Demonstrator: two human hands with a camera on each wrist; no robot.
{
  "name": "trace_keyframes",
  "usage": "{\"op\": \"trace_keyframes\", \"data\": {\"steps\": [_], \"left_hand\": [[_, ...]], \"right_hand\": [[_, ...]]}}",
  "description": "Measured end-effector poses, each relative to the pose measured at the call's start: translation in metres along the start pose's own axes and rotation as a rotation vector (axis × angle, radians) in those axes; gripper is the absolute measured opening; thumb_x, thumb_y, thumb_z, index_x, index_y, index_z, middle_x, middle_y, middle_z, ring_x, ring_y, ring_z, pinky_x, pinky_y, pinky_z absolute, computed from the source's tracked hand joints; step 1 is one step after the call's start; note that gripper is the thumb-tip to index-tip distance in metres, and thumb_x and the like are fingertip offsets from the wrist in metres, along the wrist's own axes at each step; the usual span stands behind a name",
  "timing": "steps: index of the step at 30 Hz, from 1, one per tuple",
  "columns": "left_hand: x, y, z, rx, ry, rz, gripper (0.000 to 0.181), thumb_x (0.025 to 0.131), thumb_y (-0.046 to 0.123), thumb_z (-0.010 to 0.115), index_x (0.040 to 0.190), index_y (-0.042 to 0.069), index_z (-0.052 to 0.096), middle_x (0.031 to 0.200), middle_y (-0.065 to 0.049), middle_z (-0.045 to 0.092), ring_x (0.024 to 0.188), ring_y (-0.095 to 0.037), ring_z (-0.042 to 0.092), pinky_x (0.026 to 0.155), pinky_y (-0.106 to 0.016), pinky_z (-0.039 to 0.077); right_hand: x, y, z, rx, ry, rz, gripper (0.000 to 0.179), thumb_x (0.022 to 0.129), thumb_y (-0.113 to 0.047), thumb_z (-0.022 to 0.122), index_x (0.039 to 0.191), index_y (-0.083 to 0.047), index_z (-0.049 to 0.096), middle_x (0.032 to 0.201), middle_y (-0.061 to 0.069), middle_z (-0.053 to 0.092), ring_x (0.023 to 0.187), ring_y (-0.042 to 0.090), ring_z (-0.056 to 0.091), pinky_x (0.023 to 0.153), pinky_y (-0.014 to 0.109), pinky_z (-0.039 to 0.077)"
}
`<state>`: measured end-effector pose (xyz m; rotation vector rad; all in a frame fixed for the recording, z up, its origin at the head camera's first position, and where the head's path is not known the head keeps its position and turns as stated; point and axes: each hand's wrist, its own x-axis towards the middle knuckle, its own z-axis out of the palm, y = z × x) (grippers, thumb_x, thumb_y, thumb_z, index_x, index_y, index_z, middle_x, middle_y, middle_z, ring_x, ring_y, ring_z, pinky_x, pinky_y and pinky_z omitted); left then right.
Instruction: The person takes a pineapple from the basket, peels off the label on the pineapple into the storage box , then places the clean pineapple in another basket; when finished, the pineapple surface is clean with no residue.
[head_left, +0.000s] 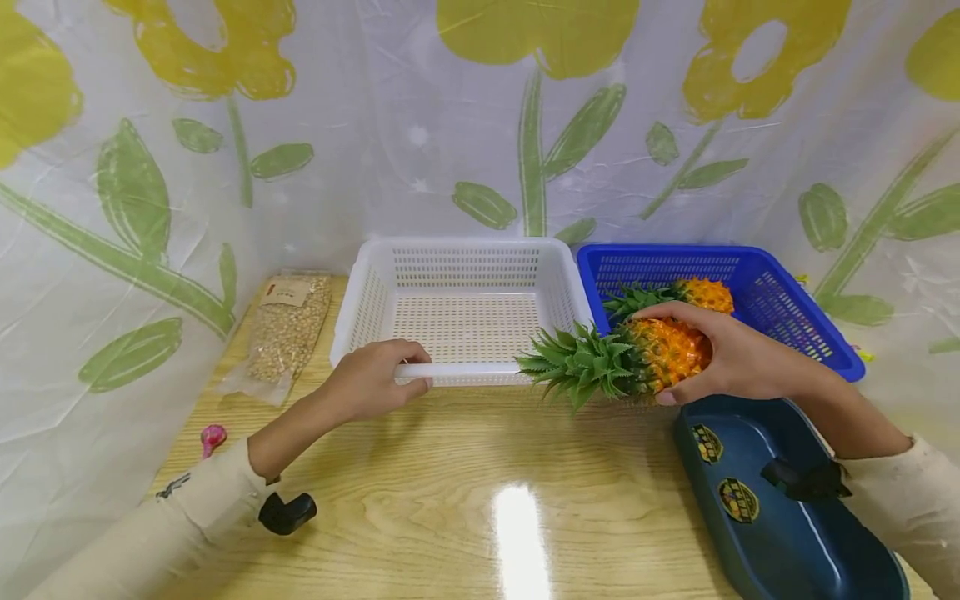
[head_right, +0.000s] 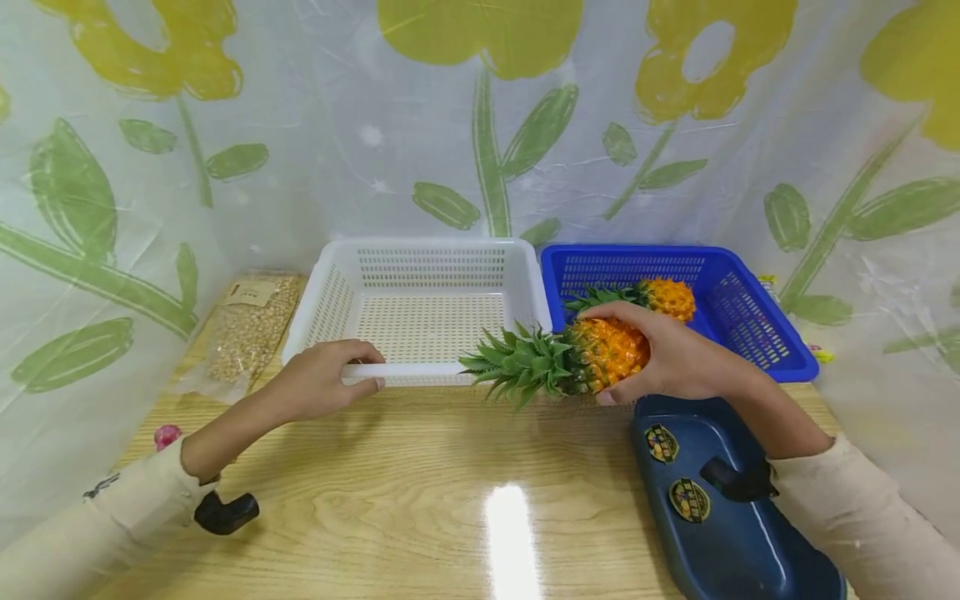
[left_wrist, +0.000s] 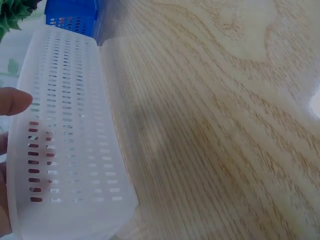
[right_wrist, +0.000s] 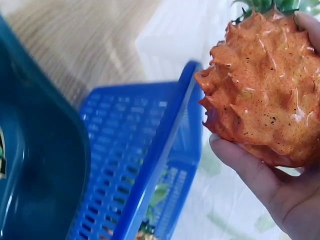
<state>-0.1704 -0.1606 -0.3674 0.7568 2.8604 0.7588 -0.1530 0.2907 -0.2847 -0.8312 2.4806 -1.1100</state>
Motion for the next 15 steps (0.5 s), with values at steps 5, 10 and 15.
{"op": "trace_keyframes", "data": {"steps": [5,10,15], "left_hand": [[0.000,0.000,-0.001,0.003,0.000,0.006,0.027,0.093,0.034,0.069,0.113,0.015,0.072,0.115,-0.008,0.072,0.106,-0.030,0.067,0.087,-0.050,0.054],[0.000,0.000,-0.001,0.007,0.003,0.011,0.027,0.093,0.034,0.070,0.112,0.016,0.072,0.113,-0.006,0.072,0.104,-0.028,0.068,0.086,-0.049,0.054],[0.000,-0.001,0.000,0.014,0.005,0.012,0.024,0.093,0.035,0.070,0.110,0.018,0.072,0.112,-0.003,0.072,0.103,-0.026,0.068,0.084,-0.047,0.055]], "right_hand": [[0.001,0.007,-0.009,-0.071,0.027,0.007,0.084,0.078,-0.012,0.087,0.149,-0.020,0.041,0.124,0.009,0.050,0.092,0.019,0.061,0.071,0.030,0.059],[0.000,0.009,-0.017,-0.114,0.053,0.022,0.084,0.077,-0.013,0.088,0.148,-0.022,0.044,0.125,0.004,0.050,0.093,0.020,0.061,0.072,0.030,0.059],[-0.001,0.010,-0.031,-0.167,0.103,0.056,0.085,0.074,-0.012,0.089,0.146,-0.025,0.046,0.120,-0.001,0.054,0.088,0.019,0.062,0.070,0.029,0.058]]}}
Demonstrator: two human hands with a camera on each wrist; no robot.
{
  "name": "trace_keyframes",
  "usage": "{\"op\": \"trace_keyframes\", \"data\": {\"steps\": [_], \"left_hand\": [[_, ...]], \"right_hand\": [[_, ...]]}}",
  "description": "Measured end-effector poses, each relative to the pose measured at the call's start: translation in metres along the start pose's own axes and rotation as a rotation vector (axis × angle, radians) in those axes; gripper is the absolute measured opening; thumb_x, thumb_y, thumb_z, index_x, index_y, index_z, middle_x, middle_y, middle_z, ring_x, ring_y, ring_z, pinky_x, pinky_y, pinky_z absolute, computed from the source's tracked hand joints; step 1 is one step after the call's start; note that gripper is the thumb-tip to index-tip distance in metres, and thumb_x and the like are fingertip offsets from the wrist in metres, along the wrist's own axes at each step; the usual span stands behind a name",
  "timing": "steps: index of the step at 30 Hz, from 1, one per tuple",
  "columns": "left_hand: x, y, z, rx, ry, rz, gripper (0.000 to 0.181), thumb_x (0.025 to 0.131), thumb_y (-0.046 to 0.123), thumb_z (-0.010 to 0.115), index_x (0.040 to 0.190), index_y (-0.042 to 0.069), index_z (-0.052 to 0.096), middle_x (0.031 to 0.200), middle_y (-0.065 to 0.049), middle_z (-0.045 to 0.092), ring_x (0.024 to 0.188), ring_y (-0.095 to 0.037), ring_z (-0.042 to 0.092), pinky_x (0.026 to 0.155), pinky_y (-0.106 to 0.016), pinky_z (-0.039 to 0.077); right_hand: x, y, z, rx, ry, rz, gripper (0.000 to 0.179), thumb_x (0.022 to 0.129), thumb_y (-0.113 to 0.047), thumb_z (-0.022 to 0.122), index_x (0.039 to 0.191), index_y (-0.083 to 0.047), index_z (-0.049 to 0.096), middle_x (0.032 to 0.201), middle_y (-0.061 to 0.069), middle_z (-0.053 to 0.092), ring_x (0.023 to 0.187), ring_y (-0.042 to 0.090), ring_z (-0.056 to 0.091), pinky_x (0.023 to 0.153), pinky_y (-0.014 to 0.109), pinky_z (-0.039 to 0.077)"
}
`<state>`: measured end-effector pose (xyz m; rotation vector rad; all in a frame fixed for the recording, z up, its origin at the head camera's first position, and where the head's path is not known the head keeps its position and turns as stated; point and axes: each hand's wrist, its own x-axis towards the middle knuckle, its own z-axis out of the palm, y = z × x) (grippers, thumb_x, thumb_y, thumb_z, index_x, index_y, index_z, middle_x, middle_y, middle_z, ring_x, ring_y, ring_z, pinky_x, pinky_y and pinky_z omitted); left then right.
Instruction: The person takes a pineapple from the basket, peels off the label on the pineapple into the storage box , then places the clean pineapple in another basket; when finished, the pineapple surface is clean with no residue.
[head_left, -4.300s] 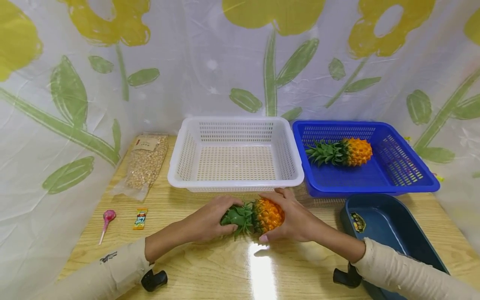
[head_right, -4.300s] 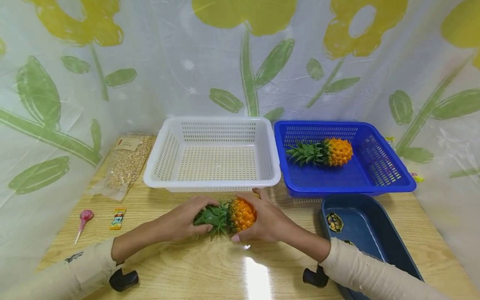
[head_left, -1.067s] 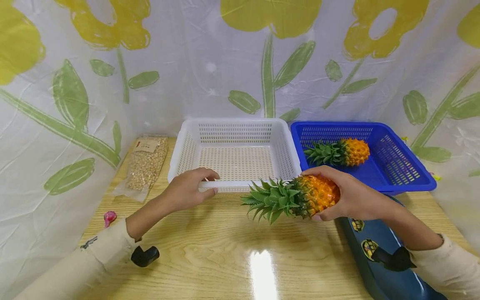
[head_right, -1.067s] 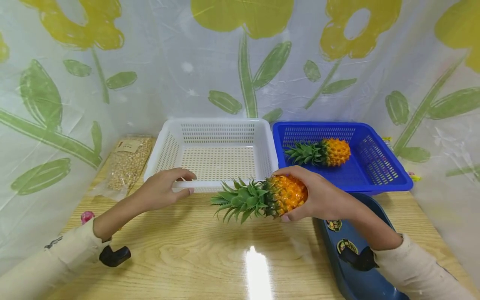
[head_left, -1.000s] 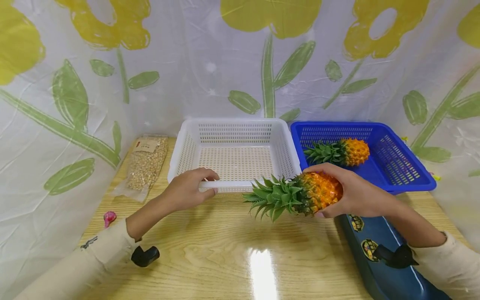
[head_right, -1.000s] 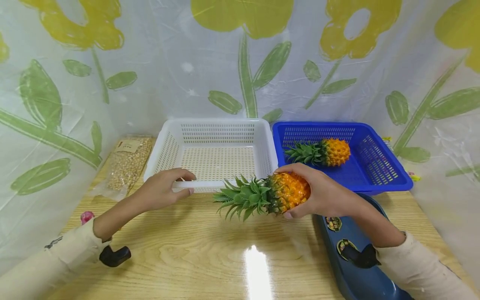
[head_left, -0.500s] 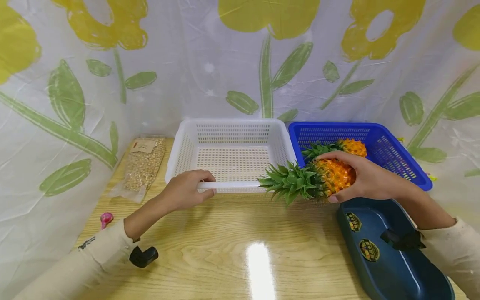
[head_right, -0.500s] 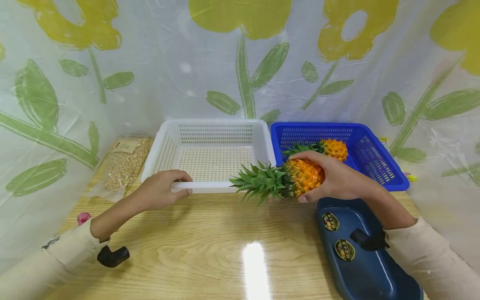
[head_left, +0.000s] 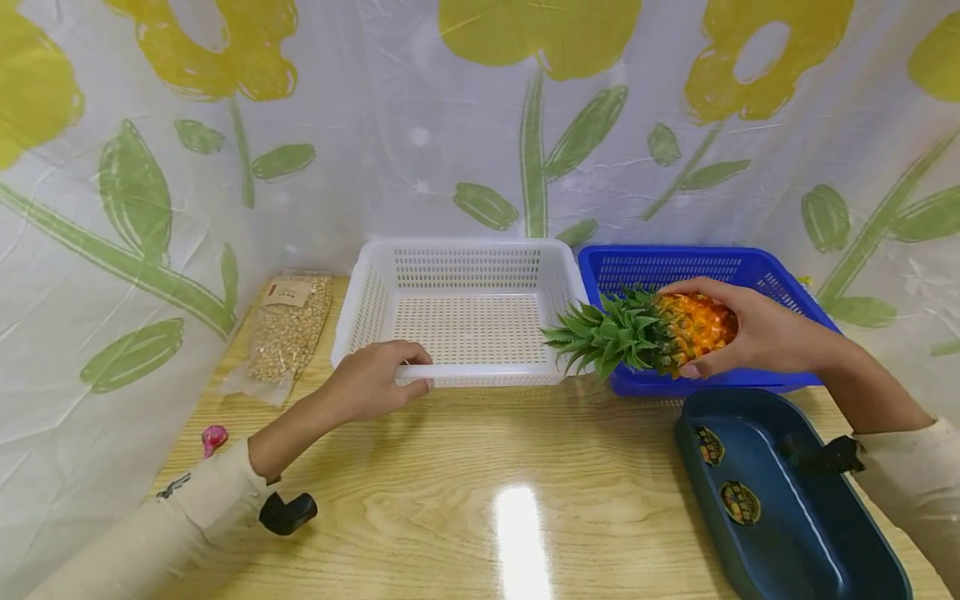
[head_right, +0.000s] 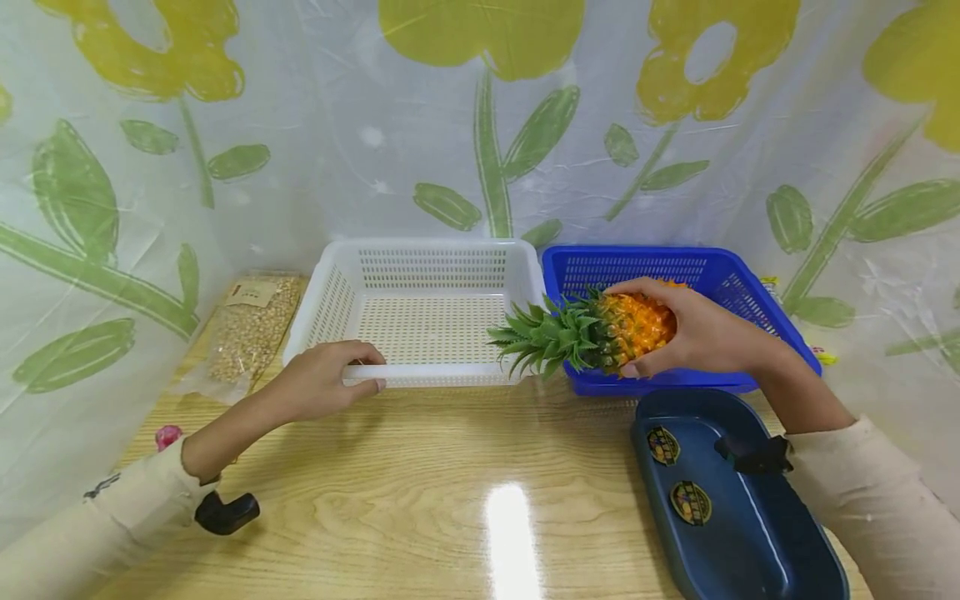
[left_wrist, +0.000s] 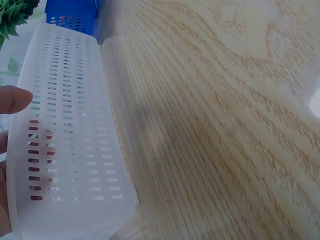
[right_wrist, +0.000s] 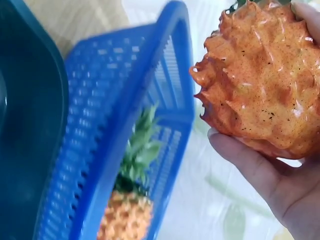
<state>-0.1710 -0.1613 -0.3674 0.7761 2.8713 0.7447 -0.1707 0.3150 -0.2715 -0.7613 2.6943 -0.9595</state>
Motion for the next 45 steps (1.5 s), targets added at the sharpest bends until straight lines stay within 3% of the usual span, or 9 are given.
{"op": "trace_keyframes", "data": {"steps": [9,16,21,27,38,45], "left_hand": [[0.000,0.000,0.000,-0.002,-0.009,-0.002,0.026,0.094,0.036,0.068,0.112,0.018,0.071,0.115,-0.005,0.072,0.106,-0.028,0.068,0.086,-0.049,0.055],[-0.001,0.001,-0.001,0.004,-0.017,-0.002,0.026,0.095,0.037,0.068,0.113,0.018,0.071,0.116,-0.004,0.071,0.105,-0.028,0.068,0.086,-0.048,0.055],[0.000,0.001,-0.002,0.003,-0.017,-0.006,0.026,0.094,0.037,0.068,0.112,0.018,0.071,0.115,-0.004,0.071,0.105,-0.028,0.068,0.086,-0.049,0.055],[0.001,0.001,-0.001,0.007,-0.022,-0.003,0.026,0.094,0.037,0.068,0.112,0.019,0.071,0.114,-0.003,0.072,0.104,-0.027,0.068,0.085,-0.048,0.055],[0.001,0.000,0.000,0.011,-0.023,0.001,0.026,0.094,0.037,0.068,0.112,0.019,0.071,0.114,-0.003,0.072,0.104,-0.026,0.068,0.085,-0.047,0.055],[0.001,-0.001,0.000,0.012,-0.028,-0.003,0.026,0.094,0.038,0.067,0.112,0.019,0.071,0.114,-0.002,0.072,0.104,-0.026,0.068,0.084,-0.047,0.055]], "right_hand": [[-0.003,0.025,-0.024,0.043,0.002,0.031,0.084,0.079,-0.001,0.083,0.150,-0.018,0.042,0.125,0.000,0.048,0.088,0.021,0.063,0.068,0.031,0.059],[-0.006,0.045,-0.039,-0.011,0.008,0.129,0.085,0.080,-0.005,0.083,0.152,-0.021,0.039,0.124,0.002,0.046,0.088,0.019,0.062,0.068,0.029,0.058],[-0.005,0.061,-0.050,0.010,-0.013,0.149,0.085,0.082,-0.003,0.080,0.153,-0.020,0.036,0.120,0.009,0.049,0.083,0.023,0.065,0.065,0.033,0.059],[-0.004,0.077,-0.056,0.024,-0.035,0.167,0.084,0.085,-0.003,0.078,0.154,-0.019,0.033,0.119,0.007,0.052,0.086,0.022,0.065,0.066,0.034,0.059],[-0.004,0.098,-0.064,-0.071,-0.083,0.223,0.079,0.089,-0.013,0.075,0.155,-0.015,0.032,0.126,0.015,0.051,0.091,0.014,0.060,0.070,0.030,0.055],[-0.004,0.111,-0.067,-0.078,-0.141,0.240,0.075,0.090,-0.017,0.073,0.154,-0.014,0.034,0.125,0.016,0.052,0.094,0.013,0.060,0.072,0.029,0.055]]}}
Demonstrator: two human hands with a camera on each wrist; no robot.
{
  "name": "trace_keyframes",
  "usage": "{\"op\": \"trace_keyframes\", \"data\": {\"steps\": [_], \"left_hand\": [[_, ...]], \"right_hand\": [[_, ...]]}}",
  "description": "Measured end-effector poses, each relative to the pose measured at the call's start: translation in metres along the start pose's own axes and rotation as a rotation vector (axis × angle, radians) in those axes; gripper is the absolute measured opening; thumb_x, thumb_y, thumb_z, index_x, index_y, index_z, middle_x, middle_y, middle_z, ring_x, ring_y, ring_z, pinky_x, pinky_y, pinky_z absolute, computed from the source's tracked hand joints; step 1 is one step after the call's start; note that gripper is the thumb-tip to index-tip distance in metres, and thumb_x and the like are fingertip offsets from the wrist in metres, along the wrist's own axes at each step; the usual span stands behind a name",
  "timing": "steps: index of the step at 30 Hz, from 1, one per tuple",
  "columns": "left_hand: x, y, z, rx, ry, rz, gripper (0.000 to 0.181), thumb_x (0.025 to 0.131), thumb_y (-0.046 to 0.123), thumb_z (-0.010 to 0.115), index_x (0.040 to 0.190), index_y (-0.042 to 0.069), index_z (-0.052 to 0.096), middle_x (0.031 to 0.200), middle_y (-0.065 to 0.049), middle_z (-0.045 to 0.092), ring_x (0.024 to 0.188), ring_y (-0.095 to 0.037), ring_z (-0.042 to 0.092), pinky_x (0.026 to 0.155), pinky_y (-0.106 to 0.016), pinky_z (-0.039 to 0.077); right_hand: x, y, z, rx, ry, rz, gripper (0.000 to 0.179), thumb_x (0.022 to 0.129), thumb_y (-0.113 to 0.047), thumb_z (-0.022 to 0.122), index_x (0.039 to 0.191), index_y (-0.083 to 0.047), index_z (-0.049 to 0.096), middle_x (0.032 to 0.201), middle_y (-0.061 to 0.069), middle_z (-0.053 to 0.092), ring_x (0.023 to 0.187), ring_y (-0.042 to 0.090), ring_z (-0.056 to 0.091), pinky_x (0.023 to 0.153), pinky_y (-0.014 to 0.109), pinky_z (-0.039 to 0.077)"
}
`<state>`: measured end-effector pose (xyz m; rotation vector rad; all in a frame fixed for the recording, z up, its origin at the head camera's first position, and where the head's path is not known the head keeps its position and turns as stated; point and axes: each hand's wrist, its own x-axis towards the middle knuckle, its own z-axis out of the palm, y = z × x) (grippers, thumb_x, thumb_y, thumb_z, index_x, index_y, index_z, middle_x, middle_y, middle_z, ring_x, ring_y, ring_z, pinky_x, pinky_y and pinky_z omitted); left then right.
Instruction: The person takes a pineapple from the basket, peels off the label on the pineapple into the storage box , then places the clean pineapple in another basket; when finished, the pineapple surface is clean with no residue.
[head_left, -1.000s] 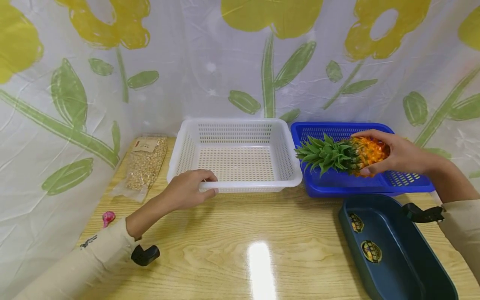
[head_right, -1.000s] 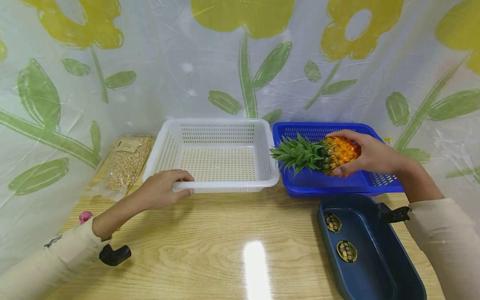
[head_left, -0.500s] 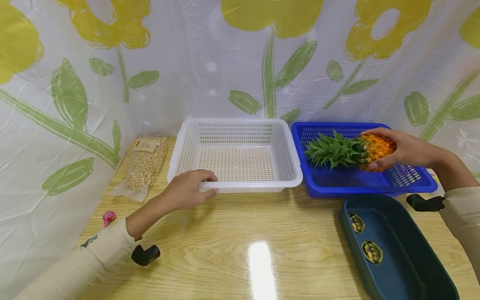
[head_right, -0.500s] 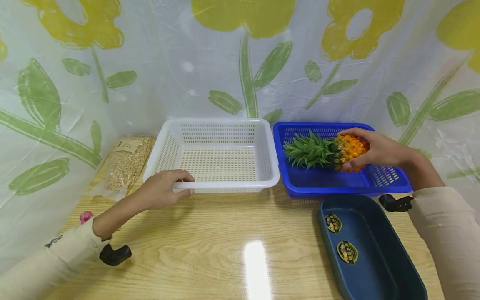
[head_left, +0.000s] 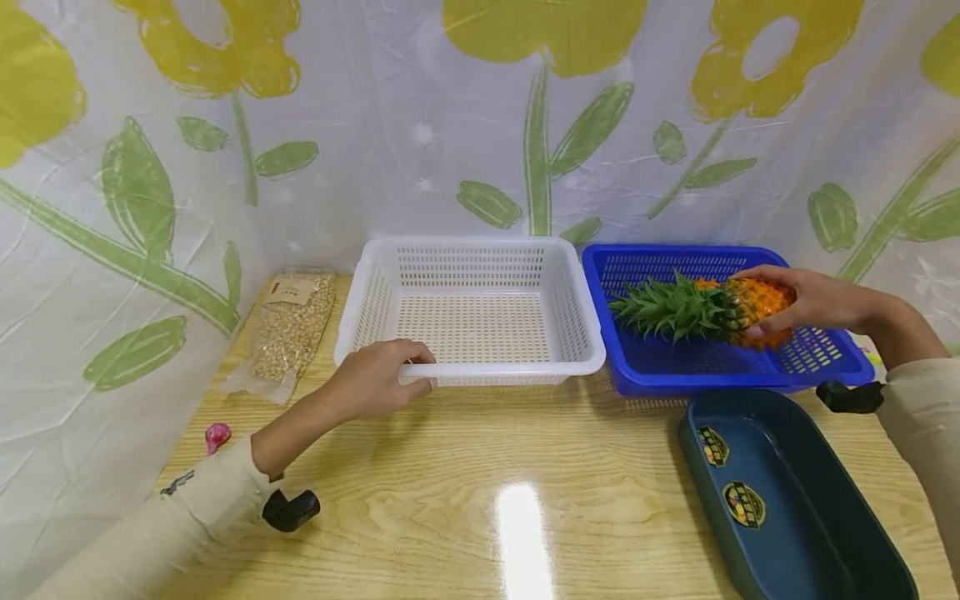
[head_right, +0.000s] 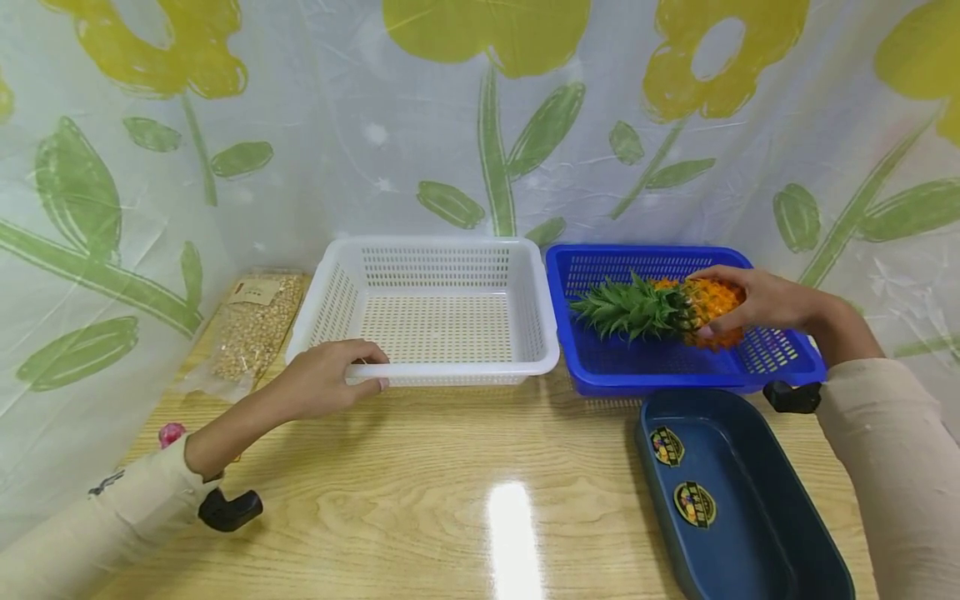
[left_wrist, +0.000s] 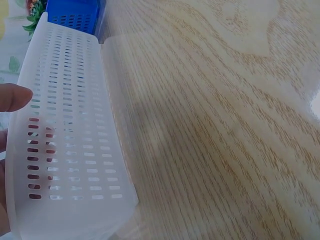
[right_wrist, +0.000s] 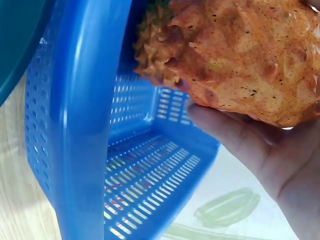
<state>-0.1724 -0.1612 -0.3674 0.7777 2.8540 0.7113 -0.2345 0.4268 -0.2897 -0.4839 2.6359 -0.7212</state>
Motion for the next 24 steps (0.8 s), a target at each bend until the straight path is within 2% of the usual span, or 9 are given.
{"op": "trace_keyframes", "data": {"steps": [8,13,16,18,20,23,24], "left_hand": [[0.000,0.001,0.000,-0.002,0.001,-0.003,0.026,0.094,0.038,0.067,0.111,0.019,0.071,0.113,-0.002,0.072,0.103,-0.025,0.068,0.084,-0.047,0.055],[-0.001,0.000,0.000,-0.003,0.003,-0.004,0.026,0.094,0.038,0.068,0.111,0.020,0.072,0.114,-0.002,0.072,0.105,-0.026,0.067,0.085,-0.048,0.055],[-0.001,0.000,0.000,-0.003,0.000,-0.005,0.026,0.094,0.038,0.068,0.111,0.019,0.072,0.115,-0.003,0.072,0.106,-0.026,0.067,0.085,-0.048,0.055],[0.000,0.000,0.000,-0.003,-0.001,-0.005,0.027,0.094,0.038,0.067,0.112,0.019,0.071,0.116,-0.003,0.071,0.106,-0.026,0.067,0.086,-0.048,0.055],[0.000,0.000,0.000,-0.001,0.001,-0.003,0.027,0.094,0.038,0.067,0.112,0.019,0.071,0.116,-0.003,0.072,0.106,-0.026,0.067,0.085,-0.048,0.055],[0.000,-0.001,0.001,0.005,0.006,0.003,0.026,0.094,0.039,0.067,0.111,0.019,0.072,0.115,-0.003,0.072,0.106,-0.027,0.067,0.085,-0.048,0.055],[0.000,-0.001,0.001,0.006,0.007,0.004,0.026,0.094,0.039,0.067,0.110,0.019,0.072,0.115,-0.003,0.072,0.105,-0.027,0.067,0.085,-0.048,0.055]], "right_hand": [[0.005,0.008,-0.006,-0.048,-0.084,0.047,0.078,0.092,-0.024,0.072,0.156,-0.012,0.029,0.128,0.017,0.053,0.097,0.009,0.061,0.075,0.031,0.055],[0.010,0.008,-0.007,-0.019,-0.133,0.085,0.081,0.092,-0.026,0.072,0.156,-0.009,0.026,0.137,0.025,0.048,0.106,0.023,0.062,0.076,0.036,0.056],[0.013,0.009,-0.006,0.018,-0.167,0.105,0.084,0.092,-0.026,0.072,0.157,-0.006,0.023,0.148,0.032,0.033,0.114,0.036,0.059,0.077,0.041,0.057],[0.015,0.010,-0.006,0.043,-0.190,0.118,0.085,0.092,-0.026,0.071,0.157,-0.005,0.021,0.152,0.035,0.023,0.117,0.041,0.057,0.079,0.043,0.058],[0.017,0.012,-0.006,0.087,-0.220,0.139,0.087,0.092,-0.025,0.071,0.158,-0.003,0.017,0.155,0.037,0.013,0.114,0.040,0.059,0.080,0.046,0.058],[0.019,0.013,-0.006,0.143,-0.272,0.162,0.091,0.092,-0.023,0.071,0.158,-0.002,0.012,0.157,0.038,0.002,0.101,0.035,0.064,0.079,0.047,0.059],[0.020,0.013,-0.005,0.153,-0.288,0.164,0.091,0.092,-0.023,0.071,0.158,-0.002,0.011,0.157,0.039,-0.002,0.103,0.039,0.063,0.080,0.049,0.059]]}}
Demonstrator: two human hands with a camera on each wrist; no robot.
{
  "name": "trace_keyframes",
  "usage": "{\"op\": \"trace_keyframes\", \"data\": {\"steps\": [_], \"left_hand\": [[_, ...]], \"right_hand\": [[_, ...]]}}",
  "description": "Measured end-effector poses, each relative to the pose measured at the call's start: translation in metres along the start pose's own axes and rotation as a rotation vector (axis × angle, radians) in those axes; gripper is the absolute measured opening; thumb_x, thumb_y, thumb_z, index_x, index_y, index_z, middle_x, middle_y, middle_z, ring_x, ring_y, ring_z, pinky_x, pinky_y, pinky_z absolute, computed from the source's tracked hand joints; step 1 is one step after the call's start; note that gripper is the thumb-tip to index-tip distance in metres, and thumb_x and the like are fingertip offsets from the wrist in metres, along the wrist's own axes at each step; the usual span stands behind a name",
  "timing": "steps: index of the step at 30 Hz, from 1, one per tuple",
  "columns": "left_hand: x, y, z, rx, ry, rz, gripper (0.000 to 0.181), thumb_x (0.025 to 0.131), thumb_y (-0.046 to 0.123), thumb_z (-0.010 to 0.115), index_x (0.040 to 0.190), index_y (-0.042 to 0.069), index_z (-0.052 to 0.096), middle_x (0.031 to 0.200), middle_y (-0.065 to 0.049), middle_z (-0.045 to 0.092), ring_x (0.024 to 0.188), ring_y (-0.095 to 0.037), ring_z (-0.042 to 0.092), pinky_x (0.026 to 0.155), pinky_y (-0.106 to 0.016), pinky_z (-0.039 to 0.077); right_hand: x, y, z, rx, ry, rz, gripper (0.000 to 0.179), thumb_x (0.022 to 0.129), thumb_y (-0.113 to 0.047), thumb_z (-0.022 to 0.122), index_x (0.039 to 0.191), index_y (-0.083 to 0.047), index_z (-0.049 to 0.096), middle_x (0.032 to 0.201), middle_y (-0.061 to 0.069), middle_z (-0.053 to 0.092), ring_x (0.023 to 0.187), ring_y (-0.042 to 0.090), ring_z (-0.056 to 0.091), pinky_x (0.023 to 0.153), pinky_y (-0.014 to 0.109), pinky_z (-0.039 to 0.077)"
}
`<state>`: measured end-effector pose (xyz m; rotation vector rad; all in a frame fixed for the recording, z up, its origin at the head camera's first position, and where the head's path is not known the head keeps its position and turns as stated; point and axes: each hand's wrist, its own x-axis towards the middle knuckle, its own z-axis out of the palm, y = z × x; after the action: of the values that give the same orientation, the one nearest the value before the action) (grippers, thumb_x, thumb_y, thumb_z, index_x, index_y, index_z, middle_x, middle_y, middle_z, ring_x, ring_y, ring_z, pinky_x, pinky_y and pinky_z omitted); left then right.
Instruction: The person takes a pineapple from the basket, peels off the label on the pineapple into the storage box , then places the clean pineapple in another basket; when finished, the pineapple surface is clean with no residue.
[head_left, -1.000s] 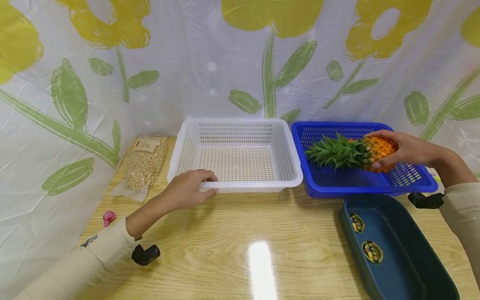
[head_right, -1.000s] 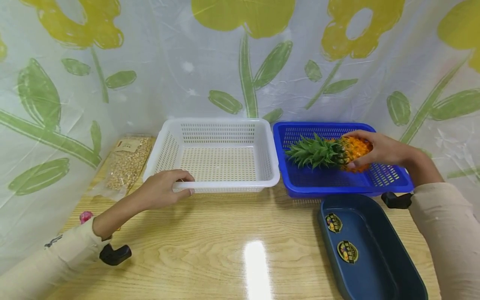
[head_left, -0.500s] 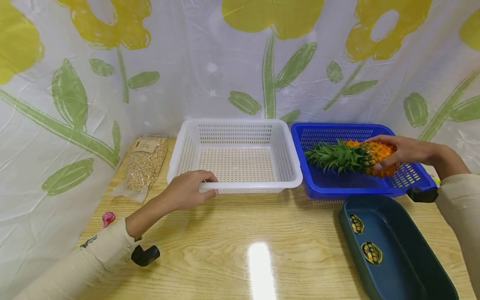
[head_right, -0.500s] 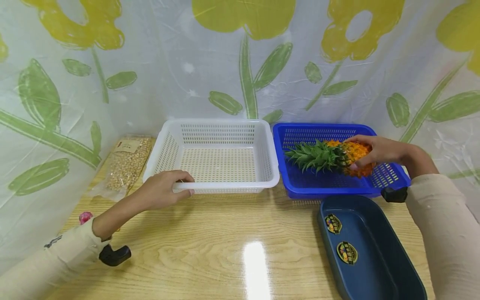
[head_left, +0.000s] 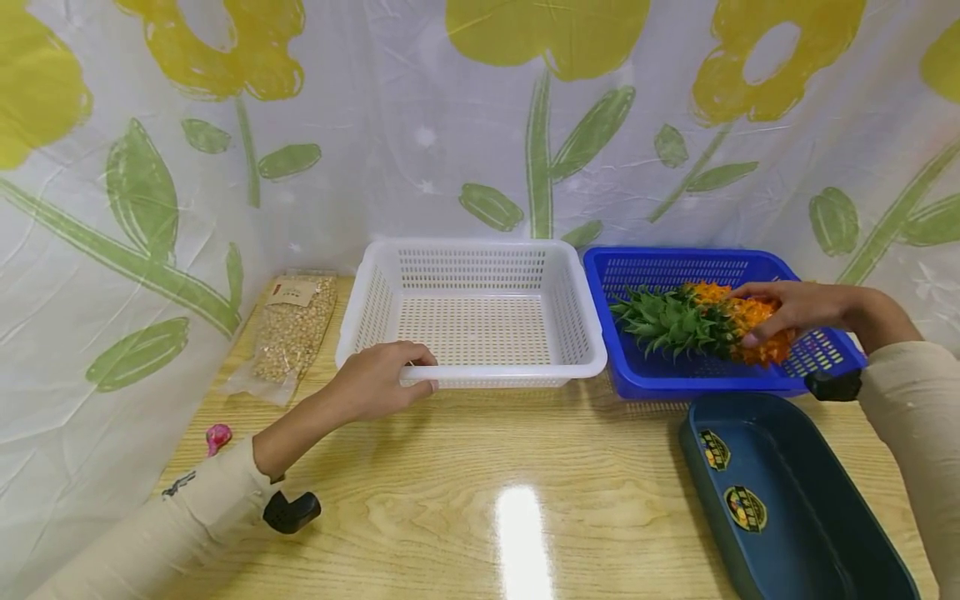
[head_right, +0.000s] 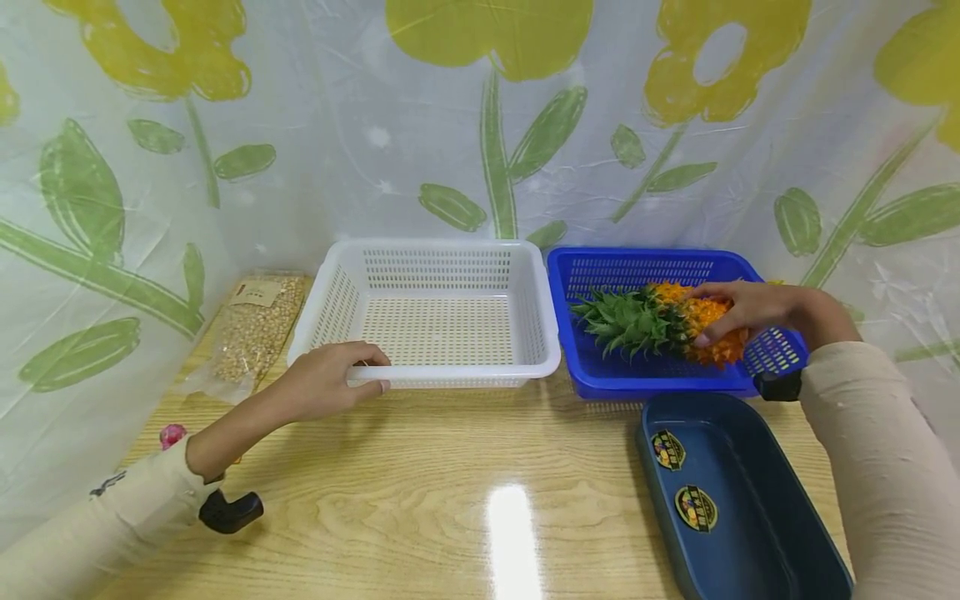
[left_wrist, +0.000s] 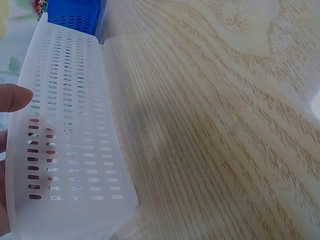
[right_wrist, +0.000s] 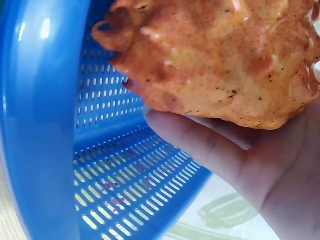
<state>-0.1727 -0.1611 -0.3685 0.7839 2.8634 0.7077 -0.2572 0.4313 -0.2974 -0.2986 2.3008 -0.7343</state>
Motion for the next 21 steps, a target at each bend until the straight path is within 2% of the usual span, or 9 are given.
{"op": "trace_keyframes", "data": {"steps": [4,6,8,12,15,21], "left_hand": [[0.000,0.000,0.000,0.000,-0.002,0.001,0.025,0.094,0.038,0.067,0.110,0.020,0.071,0.114,-0.002,0.072,0.104,-0.026,0.068,0.083,-0.047,0.055],[0.000,0.000,0.000,-0.004,-0.004,0.000,0.025,0.094,0.039,0.067,0.110,0.021,0.071,0.114,-0.001,0.072,0.104,-0.025,0.067,0.083,-0.047,0.055],[0.000,0.000,0.000,-0.007,-0.005,0.001,0.024,0.094,0.039,0.067,0.110,0.021,0.071,0.114,-0.001,0.072,0.104,-0.025,0.067,0.083,-0.047,0.055],[0.000,0.000,0.000,-0.009,-0.004,-0.002,0.024,0.094,0.039,0.067,0.110,0.022,0.071,0.114,-0.001,0.072,0.104,-0.025,0.067,0.082,-0.047,0.055],[-0.001,0.000,0.000,-0.010,-0.003,-0.006,0.024,0.094,0.038,0.067,0.110,0.021,0.072,0.114,-0.001,0.072,0.104,-0.025,0.067,0.083,-0.047,0.055],[-0.001,0.001,-0.001,-0.007,-0.007,-0.009,0.026,0.094,0.039,0.067,0.112,0.021,0.071,0.117,-0.002,0.071,0.107,-0.027,0.067,0.084,-0.048,0.055]], "right_hand": [[0.003,-0.002,0.001,0.025,-0.048,0.030,0.093,0.091,-0.023,0.072,0.158,-0.003,0.011,0.157,0.040,-0.008,0.096,0.042,0.063,0.078,0.049,0.059],[0.004,-0.002,0.001,0.017,-0.059,0.043,0.092,0.091,-0.023,0.072,0.157,-0.003,0.012,0.157,0.041,-0.007,0.102,0.044,0.061,0.079,0.050,0.059],[0.005,-0.003,0.000,0.010,-0.075,0.063,0.093,0.091,-0.024,0.073,0.157,-0.004,0.011,0.157,0.040,-0.008,0.098,0.037,0.061,0.079,0.048,0.059],[0.006,-0.007,-0.002,-0.005,-0.109,0.087,0.094,0.091,-0.026,0.073,0.157,-0.004,0.009,0.157,0.038,-0.005,0.111,0.034,0.055,0.081,0.046,0.057],[0.006,-0.010,-0.002,0.004,-0.134,0.098,0.097,0.091,-0.026,0.073,0.158,-0.003,0.007,0.157,0.037,-0.006,0.110,0.034,0.057,0.079,0.045,0.058],[0.009,-0.011,0.000,-0.010,-0.154,0.114,0.098,0.090,-0.028,0.073,0.157,-0.003,0.006,0.157,0.039,-0.007,0.128,0.047,0.049,0.084,0.046,0.059]]}}
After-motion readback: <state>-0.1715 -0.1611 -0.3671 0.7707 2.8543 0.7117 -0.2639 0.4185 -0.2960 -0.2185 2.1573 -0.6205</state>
